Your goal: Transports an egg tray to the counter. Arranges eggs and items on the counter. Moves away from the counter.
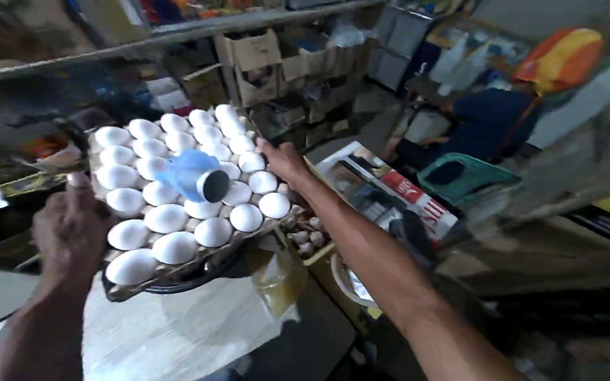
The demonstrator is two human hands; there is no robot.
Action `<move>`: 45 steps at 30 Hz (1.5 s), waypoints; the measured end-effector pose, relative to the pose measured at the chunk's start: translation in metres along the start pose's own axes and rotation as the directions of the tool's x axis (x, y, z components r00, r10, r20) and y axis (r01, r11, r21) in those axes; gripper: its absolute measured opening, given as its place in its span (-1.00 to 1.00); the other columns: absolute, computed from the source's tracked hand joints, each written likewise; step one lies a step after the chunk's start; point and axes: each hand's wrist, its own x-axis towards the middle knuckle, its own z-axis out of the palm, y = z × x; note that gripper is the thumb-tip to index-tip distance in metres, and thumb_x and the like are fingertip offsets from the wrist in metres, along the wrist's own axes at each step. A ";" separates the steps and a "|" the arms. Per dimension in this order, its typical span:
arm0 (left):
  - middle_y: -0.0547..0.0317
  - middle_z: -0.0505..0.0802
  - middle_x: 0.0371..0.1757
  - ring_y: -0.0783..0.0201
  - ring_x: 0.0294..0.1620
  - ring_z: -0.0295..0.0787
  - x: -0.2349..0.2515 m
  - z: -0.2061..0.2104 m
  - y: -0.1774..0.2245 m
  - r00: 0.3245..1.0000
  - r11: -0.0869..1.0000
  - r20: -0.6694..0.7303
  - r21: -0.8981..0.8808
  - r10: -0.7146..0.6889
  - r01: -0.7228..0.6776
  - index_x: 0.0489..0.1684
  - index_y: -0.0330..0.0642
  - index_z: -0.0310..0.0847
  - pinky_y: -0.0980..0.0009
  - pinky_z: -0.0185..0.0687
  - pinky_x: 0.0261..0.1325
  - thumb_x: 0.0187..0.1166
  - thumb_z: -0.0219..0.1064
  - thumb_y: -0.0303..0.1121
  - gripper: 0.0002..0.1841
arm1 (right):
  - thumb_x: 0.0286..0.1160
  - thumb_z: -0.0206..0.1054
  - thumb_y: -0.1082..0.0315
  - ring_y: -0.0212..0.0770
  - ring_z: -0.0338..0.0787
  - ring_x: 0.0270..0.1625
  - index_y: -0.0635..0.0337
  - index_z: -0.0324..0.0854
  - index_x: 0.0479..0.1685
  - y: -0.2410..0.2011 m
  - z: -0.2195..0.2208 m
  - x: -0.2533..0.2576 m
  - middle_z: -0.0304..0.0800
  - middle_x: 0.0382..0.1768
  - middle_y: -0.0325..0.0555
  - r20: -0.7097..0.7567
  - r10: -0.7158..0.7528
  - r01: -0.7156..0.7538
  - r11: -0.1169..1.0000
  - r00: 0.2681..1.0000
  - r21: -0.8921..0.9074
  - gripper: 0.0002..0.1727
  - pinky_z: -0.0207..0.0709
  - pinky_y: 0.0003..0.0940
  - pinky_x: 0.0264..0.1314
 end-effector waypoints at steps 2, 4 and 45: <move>-0.37 0.73 -0.03 -0.22 -0.09 0.70 -0.022 0.008 0.041 1.000 1.000 -0.021 -0.003 -0.018 0.018 0.22 -0.37 0.54 -0.31 0.54 0.02 0.73 -0.19 0.39 -0.15 | 0.80 0.08 -0.12 0.14 0.75 0.21 0.45 0.69 0.02 0.001 -0.030 -0.008 0.77 0.09 0.31 -0.006 -0.024 0.024 1.000 1.000 0.012 -0.34 0.54 0.21 0.30; -0.14 0.73 -0.12 0.04 -0.18 0.70 -0.028 0.022 0.054 0.996 0.996 -0.026 -0.015 0.083 -0.083 0.23 -0.26 0.56 -0.12 0.61 -0.03 0.73 -0.20 0.38 -0.20 | 0.78 0.11 -0.13 0.12 0.76 0.19 0.44 0.69 0.00 0.006 -0.062 -0.015 0.78 0.06 0.30 -0.038 -0.022 0.023 1.000 0.999 0.013 -0.34 0.56 0.19 0.27; -0.27 0.79 -0.01 -0.11 0.03 0.75 -0.162 0.509 0.216 0.929 0.926 0.273 -0.212 -0.251 0.313 0.29 -0.42 0.57 -0.13 0.61 0.21 0.81 -0.01 0.15 -0.33 | 0.85 0.08 0.02 0.08 0.75 0.00 0.53 0.70 0.00 0.336 -0.437 0.137 0.77 -0.08 0.33 -0.092 0.019 -0.041 0.968 0.996 -0.246 -0.40 0.55 0.10 0.22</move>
